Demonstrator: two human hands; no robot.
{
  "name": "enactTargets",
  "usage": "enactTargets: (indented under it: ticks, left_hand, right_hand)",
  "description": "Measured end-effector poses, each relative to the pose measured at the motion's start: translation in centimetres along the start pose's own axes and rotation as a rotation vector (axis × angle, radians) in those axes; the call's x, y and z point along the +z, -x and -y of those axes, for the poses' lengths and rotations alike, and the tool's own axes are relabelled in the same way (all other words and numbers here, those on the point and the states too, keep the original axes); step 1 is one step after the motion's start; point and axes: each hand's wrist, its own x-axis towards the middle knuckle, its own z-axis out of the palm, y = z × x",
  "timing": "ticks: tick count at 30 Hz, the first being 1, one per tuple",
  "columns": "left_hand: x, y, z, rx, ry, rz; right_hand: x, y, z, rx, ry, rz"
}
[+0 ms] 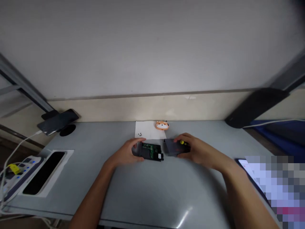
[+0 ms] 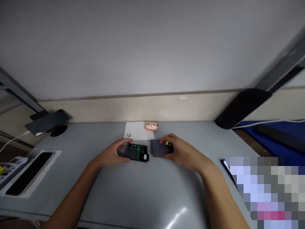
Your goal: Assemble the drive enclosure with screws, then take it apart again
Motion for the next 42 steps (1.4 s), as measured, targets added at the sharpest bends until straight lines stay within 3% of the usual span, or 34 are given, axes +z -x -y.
enactTargets:
  ticks: [5, 17, 25, 33, 36, 40, 42]
  left_hand:
    - [0.4, -0.1, -0.2, -0.019, -0.027, -0.012]
    - [0.9, -0.1, -1.4, -0.023, -0.125, -0.057]
    - [1.7, -0.5, -1.1, 0.064, -0.107, -0.086]
    - [2.1, -0.8, -1.1, 0.131, -0.104, -0.043]
    - [2.3, -0.7, -1.3, 0.159, -0.145, -0.05]
    - [2.4, -0.4, -1.8, 0.151, -0.129, -0.061]
    - [2.2, -0.3, -2.0, 0.118, -0.085, -0.053]
  right_hand:
    - [-0.7, 0.0, 0.7, 0.074, -0.004, -0.01]
    - [2.2, -0.5, 4.5, 0.007, 0.097, 0.09]
    - [4.0, -1.1, 5.3, -0.083, 0.176, 0.039]
    - [5.4, -1.8, 6.9, -0.202, 0.073, -0.011]
    - [4.6, -1.7, 7.4, -0.212, -0.023, -0.166]
    - [3.3, -1.5, 7.7, -0.202, -0.113, -0.603]
    - [2.8, -1.5, 7.5, -0.119, -0.163, -0.809]
